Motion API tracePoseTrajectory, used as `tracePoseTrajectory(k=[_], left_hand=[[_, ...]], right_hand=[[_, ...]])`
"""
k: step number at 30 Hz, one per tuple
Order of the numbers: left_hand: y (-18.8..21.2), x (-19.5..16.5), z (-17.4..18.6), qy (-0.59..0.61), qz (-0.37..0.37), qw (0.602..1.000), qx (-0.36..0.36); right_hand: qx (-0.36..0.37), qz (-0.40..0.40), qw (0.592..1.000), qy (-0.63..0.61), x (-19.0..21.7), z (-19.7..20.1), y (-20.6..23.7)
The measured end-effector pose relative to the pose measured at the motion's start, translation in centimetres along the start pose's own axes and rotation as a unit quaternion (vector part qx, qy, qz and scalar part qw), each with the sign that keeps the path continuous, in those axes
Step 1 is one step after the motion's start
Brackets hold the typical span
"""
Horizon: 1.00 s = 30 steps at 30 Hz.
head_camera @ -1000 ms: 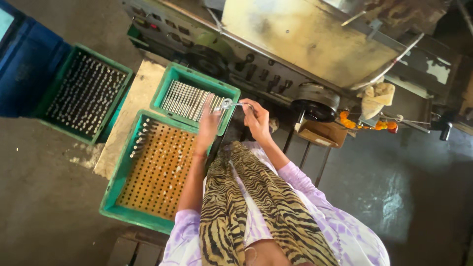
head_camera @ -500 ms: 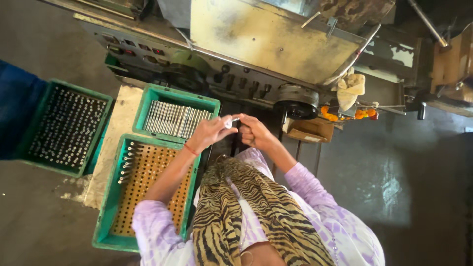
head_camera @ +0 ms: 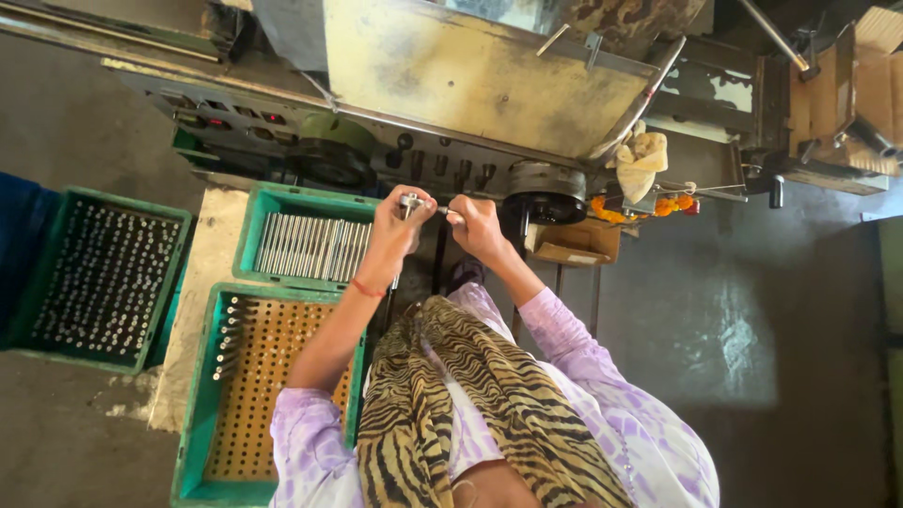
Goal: The person repeatedly picks metal rods from a green crate, inserts them into a grinding machine, and operates a lever to process each rod. After processing, the rods are placed into a second crate. The cycle continues throughout the clip.
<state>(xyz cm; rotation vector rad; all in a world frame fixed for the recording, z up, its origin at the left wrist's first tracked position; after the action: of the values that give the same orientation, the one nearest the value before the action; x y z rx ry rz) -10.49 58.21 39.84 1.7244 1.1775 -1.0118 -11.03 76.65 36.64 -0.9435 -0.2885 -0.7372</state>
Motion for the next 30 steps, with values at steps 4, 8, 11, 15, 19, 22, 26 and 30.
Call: tracePoseTrajectory(k=[4,8,11,15,19,22,26,30], left_hand=[[1.5,-0.8,-1.8,-0.104,-0.179,0.978,-0.021],[1.7,-0.6,-2.6,-0.101,-0.154,0.982,-0.035],[1.6,-0.5,-3.2,-0.092,-0.161,0.982,-0.022],[1.6,-0.7,-4.0,-0.049,-0.155,0.987,-0.006],[0.6,-1.7,-4.0,-0.047,-0.145,0.987,0.054],[-0.6,-1.7,-3.7,0.015,-0.033,0.997,0.07],[-1.7,-2.1,-3.4,0.066,-0.026,0.992,0.106],[-2.3,-2.2,-4.2,0.141,0.015,0.979,0.147]], right_hand=[[0.019,0.034,0.999,-0.003,0.5,1.8,-0.5],[0.051,0.041,0.998,0.001,0.6,3.1,-0.3],[0.041,0.019,0.999,0.011,1.0,3.4,0.0],[-0.001,-0.031,0.999,-0.03,2.3,4.3,-0.1],[0.04,-0.039,0.998,-0.003,2.8,5.8,-1.6],[0.039,-0.061,0.997,0.021,3.1,6.2,-2.8],[0.137,-0.131,0.982,-0.005,3.6,7.6,-4.0],[0.241,-0.16,0.92,-0.264,3.9,11.4,-5.7]])
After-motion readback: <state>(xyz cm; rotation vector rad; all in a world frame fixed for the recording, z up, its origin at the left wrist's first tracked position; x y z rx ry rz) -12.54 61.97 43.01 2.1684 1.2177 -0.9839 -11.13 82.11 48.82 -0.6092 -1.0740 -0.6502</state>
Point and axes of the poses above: each hand's wrist, its own y-axis away from the middle knuckle, its own z-axis out of the back of the hand, x = y × z, the point moved 2 cm from there along -y, towards the middle knuckle, and after that the axes turned 5 degrees about x, right-handed, at the moved point
